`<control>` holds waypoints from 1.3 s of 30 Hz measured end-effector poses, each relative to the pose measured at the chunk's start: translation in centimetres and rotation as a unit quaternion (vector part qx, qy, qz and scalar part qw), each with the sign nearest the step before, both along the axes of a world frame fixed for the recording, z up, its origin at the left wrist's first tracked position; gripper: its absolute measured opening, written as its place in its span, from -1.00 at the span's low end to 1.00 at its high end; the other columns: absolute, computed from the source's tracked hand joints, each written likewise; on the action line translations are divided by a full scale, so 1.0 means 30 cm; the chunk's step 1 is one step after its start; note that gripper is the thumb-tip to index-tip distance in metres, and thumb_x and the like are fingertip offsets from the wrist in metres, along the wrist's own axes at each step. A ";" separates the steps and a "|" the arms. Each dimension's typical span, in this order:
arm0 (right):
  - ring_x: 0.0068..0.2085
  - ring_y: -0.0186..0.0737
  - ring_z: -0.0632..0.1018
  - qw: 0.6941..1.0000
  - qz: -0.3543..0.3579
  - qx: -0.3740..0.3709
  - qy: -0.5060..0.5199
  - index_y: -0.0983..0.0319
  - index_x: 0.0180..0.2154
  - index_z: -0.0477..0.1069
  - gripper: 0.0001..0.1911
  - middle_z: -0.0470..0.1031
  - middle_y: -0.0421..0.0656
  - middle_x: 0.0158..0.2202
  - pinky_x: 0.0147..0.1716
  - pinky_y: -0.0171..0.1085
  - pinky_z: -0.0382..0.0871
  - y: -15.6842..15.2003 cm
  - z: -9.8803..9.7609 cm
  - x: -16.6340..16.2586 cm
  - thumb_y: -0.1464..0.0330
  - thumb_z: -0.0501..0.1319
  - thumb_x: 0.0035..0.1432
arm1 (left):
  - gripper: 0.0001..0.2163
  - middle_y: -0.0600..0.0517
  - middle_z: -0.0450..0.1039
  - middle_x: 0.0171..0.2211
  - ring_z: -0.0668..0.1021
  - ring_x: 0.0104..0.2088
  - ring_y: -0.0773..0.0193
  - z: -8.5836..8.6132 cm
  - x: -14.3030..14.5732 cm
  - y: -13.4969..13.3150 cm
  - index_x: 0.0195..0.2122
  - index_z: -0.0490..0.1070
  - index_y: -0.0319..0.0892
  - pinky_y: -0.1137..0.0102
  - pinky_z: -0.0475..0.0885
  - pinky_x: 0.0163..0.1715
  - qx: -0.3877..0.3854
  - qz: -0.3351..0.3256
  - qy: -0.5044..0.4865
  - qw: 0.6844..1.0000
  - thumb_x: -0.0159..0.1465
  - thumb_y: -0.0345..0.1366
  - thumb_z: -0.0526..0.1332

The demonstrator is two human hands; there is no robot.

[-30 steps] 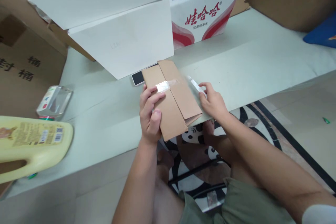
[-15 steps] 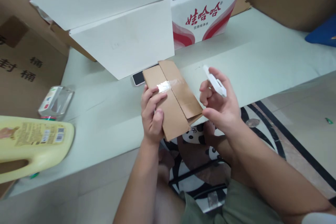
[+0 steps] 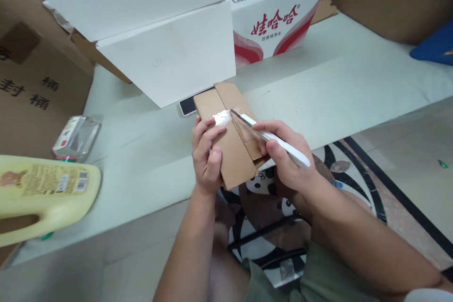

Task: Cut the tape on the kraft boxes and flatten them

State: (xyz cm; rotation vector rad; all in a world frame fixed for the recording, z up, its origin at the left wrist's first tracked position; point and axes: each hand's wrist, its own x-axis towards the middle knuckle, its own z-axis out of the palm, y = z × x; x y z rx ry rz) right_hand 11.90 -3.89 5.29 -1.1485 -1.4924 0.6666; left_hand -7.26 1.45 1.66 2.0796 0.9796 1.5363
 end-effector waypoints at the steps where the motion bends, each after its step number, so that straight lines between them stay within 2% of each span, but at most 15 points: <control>1: -0.42 -0.30 0.52 1.000 0.001 0.000 0.000 0.14 -0.02 0.46 -0.55 0.55 -0.21 -0.38 -0.40 -0.27 0.45 -0.001 0.003 -0.001 -0.03 0.06 0.39 | -0.66 -0.04 0.41 0.16 0.40 0.25 0.03 0.000 0.000 0.000 0.02 0.50 -0.02 -0.03 -0.02 0.48 0.001 -0.001 -0.001 1.000 0.42 -0.09 0.01; 7: -0.25 -0.19 0.62 1.000 0.003 0.013 -0.020 0.15 0.03 0.46 -0.46 0.63 -0.09 -0.20 -0.23 -0.17 0.55 -0.001 0.008 -0.006 -0.08 -0.02 0.39 | -0.64 -0.06 0.42 0.16 0.39 0.27 0.01 0.000 0.002 -0.003 0.01 0.51 -0.04 -0.06 -0.01 0.47 -0.009 0.012 0.005 1.000 0.42 -0.06 0.00; 13: -0.16 -0.16 0.64 0.998 0.007 0.027 -0.058 0.14 0.09 0.44 -0.49 0.63 -0.05 -0.06 -0.16 -0.14 0.56 -0.002 0.021 -0.013 -0.02 -0.03 0.42 | -0.63 -0.05 0.43 0.14 0.41 0.25 0.02 0.003 0.002 -0.005 0.01 0.51 -0.03 -0.05 -0.01 0.47 -0.008 0.016 0.008 1.000 0.42 -0.04 -0.01; 20: -0.12 -0.10 0.63 0.991 -0.026 0.058 -0.121 0.17 0.07 0.45 -0.64 0.64 -0.04 -0.10 -0.19 -0.15 0.52 -0.004 0.027 -0.038 0.14 0.09 0.40 | -0.66 -0.05 0.42 0.13 0.39 0.27 0.01 0.007 0.007 -0.011 -0.02 0.51 -0.03 -0.03 -0.01 0.47 -0.016 0.013 -0.001 1.000 0.43 -0.05 0.01; 27: -0.10 -0.08 0.63 0.984 -0.063 0.026 -0.165 0.17 0.08 0.46 -0.65 0.64 -0.06 -0.03 -0.16 -0.14 0.52 0.005 0.035 -0.069 0.20 0.10 0.37 | -0.67 -0.05 0.43 0.11 0.41 0.25 0.03 -0.001 0.003 -0.005 -0.03 0.51 -0.04 -0.02 0.00 0.47 -0.005 0.012 0.001 1.000 0.42 -0.07 0.00; 34: -0.27 -0.18 0.62 0.985 -0.065 0.054 -0.152 0.18 -0.09 0.47 -0.76 0.65 -0.12 -0.22 -0.34 -0.23 0.44 -0.002 0.036 -0.077 0.27 0.11 0.30 | -0.67 -0.04 0.44 0.10 0.42 0.22 0.04 -0.005 -0.006 -0.009 -0.03 0.51 -0.06 -0.02 0.00 0.47 -0.005 0.018 0.004 1.000 0.42 -0.10 0.00; 39: -0.35 -0.23 0.59 0.993 -0.046 0.038 -0.105 0.19 -0.18 0.47 -0.81 0.64 -0.15 -0.29 -0.38 -0.25 0.40 -0.006 0.042 -0.069 0.31 0.10 0.27 | -0.65 -0.07 0.45 0.09 0.42 0.22 0.02 -0.003 -0.011 -0.008 -0.04 0.51 -0.08 -0.01 0.04 0.45 -0.003 0.032 0.016 0.999 0.41 -0.09 -0.01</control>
